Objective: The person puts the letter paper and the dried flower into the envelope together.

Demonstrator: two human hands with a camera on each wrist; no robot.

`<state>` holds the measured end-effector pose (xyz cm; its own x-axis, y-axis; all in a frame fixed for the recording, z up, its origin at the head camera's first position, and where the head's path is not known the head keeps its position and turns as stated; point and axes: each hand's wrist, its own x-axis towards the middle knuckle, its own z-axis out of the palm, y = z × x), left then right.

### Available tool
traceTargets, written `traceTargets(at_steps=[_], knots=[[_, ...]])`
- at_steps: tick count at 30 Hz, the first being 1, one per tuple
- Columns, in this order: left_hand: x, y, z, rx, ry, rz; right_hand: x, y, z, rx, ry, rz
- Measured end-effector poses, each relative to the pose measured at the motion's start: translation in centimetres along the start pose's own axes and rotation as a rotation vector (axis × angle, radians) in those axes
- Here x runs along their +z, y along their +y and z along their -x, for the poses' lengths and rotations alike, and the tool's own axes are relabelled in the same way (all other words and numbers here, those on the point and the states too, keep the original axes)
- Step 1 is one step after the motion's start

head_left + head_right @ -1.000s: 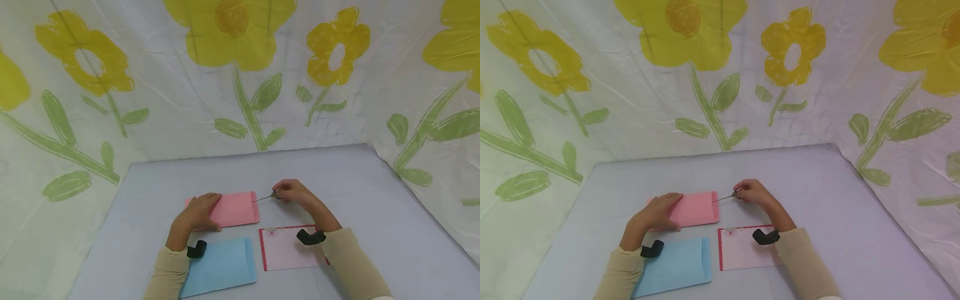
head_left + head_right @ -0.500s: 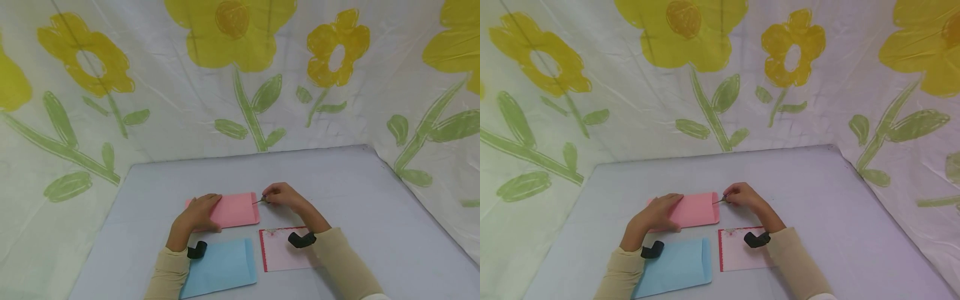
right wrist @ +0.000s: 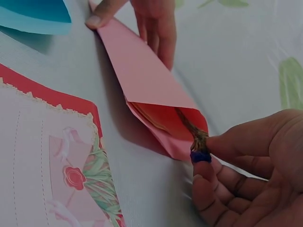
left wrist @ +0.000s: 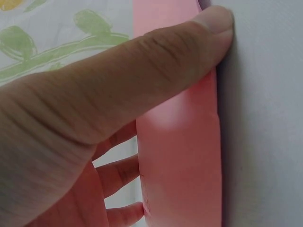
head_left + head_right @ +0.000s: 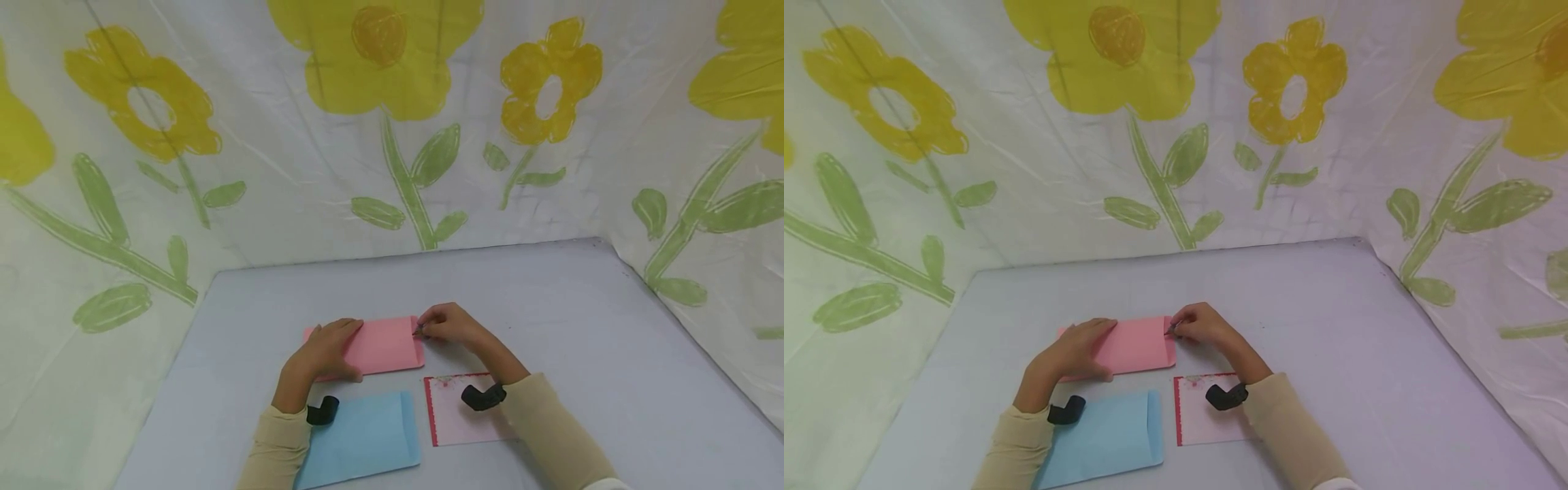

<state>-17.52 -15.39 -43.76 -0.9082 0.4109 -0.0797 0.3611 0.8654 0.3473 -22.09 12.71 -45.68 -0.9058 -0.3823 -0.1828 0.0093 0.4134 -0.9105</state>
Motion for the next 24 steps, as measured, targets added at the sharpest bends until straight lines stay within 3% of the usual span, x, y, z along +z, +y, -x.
traceTargets(at_steps=[24], knots=[[-0.1, 0.1, 0.2, -0.006, -0.003, 0.012, 1.9, -1.1, -0.4, 0.014, 0.011, -0.024]])
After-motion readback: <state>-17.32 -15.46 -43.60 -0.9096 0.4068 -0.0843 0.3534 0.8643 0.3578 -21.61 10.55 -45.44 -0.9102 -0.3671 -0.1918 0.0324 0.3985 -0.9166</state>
